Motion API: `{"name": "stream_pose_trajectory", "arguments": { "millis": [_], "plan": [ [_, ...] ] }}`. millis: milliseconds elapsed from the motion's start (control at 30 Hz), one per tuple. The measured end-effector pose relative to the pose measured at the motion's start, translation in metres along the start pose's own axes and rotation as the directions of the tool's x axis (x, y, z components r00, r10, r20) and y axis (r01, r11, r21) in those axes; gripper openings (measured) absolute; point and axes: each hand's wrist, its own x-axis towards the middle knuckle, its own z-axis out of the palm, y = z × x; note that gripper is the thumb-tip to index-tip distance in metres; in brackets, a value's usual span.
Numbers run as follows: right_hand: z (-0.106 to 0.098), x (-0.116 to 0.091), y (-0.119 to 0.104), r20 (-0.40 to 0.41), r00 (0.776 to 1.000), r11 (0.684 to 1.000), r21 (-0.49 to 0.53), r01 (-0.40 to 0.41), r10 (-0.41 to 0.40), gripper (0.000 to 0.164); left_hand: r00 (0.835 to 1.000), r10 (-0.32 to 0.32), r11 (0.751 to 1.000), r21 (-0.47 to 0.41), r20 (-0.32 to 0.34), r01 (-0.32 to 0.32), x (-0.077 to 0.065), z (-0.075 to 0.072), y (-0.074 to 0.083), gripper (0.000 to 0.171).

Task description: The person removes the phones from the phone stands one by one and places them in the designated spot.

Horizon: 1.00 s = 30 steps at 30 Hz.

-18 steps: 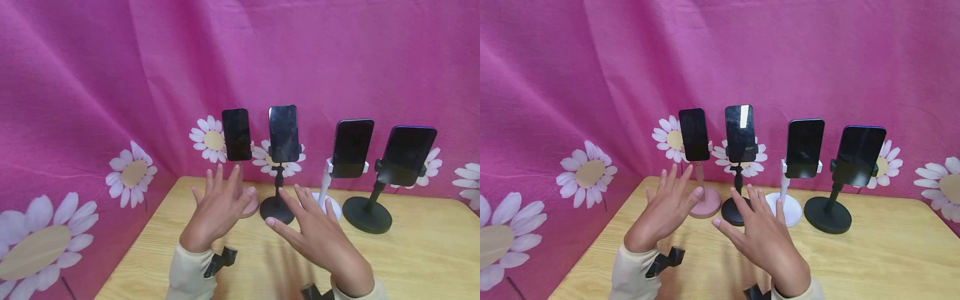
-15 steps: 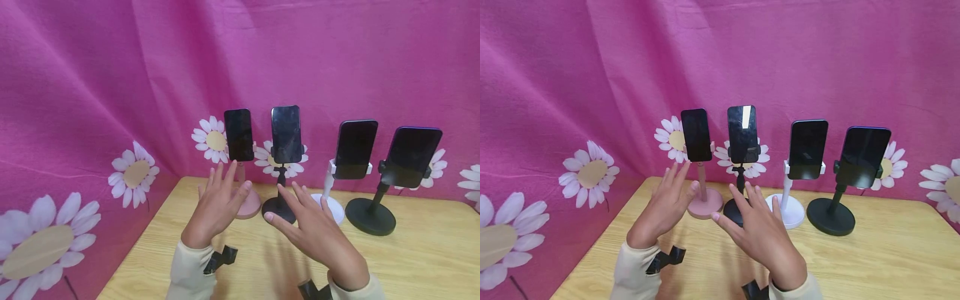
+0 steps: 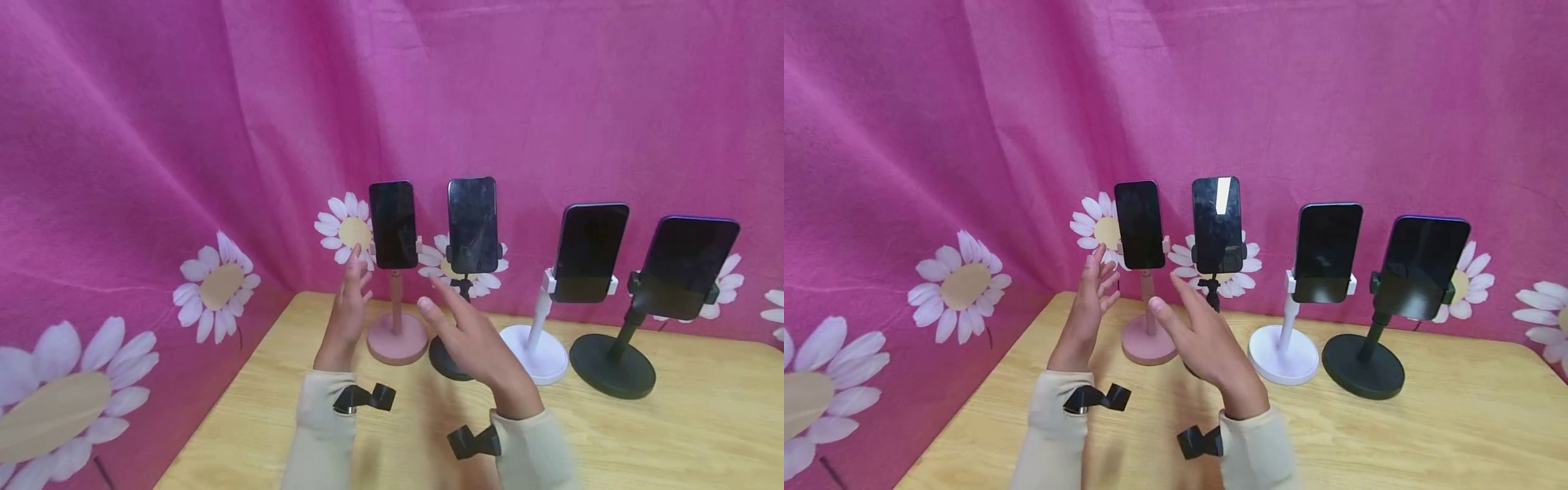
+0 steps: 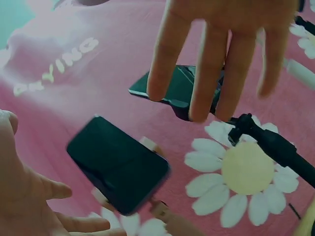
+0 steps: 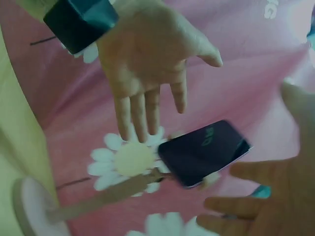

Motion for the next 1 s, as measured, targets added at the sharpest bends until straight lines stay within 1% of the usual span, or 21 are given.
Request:
{"name": "stream_pose_trajectory", "arguments": {
  "millis": [67, 167, 267, 400, 467, 600, 767, 867, 1000],
  "plan": [
    [0.005, 0.008, 0.008, 0.022, 1.000, 0.994, 0.104, 0.019, -0.021, 0.061, 0.999, -0.050, 0.997, -0.055, -0.001, 0.050, 0.005, -0.001, -0.006, 0.066],
    [0.012, 0.018, 0.017, 0.067, 0.997, 0.964, 0.263, 0.029, -0.048, 0.058, 0.995, -0.098, 0.989, -0.111, 0.013, 0.099, 0.013, -0.001, -0.013, 0.066],
    [0.019, 0.026, 0.024, 0.099, 0.994, 0.915, 0.404, 0.009, -0.054, 0.061, 0.992, -0.118, 0.981, -0.149, 0.037, 0.122, 0.019, -0.001, -0.019, 0.064],
    [0.028, 0.037, 0.029, 0.080, 0.997, 0.852, 0.523, -0.033, -0.011, 0.068, 0.988, -0.137, 0.968, -0.202, 0.069, 0.148, 0.026, 0.001, -0.027, 0.064],
    [0.032, 0.043, 0.032, 0.067, 0.998, 0.825, 0.563, -0.053, 0.019, 0.070, 0.986, -0.147, 0.962, -0.220, 0.083, 0.162, 0.028, 0.004, -0.030, 0.064],
    [0.040, 0.055, 0.038, 0.055, 0.997, 0.772, 0.631, -0.080, 0.059, 0.072, 0.985, -0.145, 0.955, -0.245, 0.095, 0.164, 0.030, 0.008, -0.034, 0.062],
    [0.046, 0.069, 0.050, 0.031, 0.997, 0.717, 0.694, -0.072, 0.070, 0.073, 0.987, -0.118, 0.950, -0.278, 0.109, 0.144, 0.033, 0.008, -0.041, 0.060],
    [0.050, 0.074, 0.056, 0.030, 0.998, 0.700, 0.711, -0.062, 0.058, 0.071, 0.986, -0.114, 0.947, -0.286, 0.122, 0.145, 0.034, 0.007, -0.045, 0.059],
    [0.051, 0.077, 0.061, 0.070, 0.997, 0.702, 0.708, -0.077, 0.040, 0.068, 0.983, -0.122, 0.946, -0.282, 0.140, 0.158, 0.036, 0.009, -0.048, 0.057]
  ]
}}
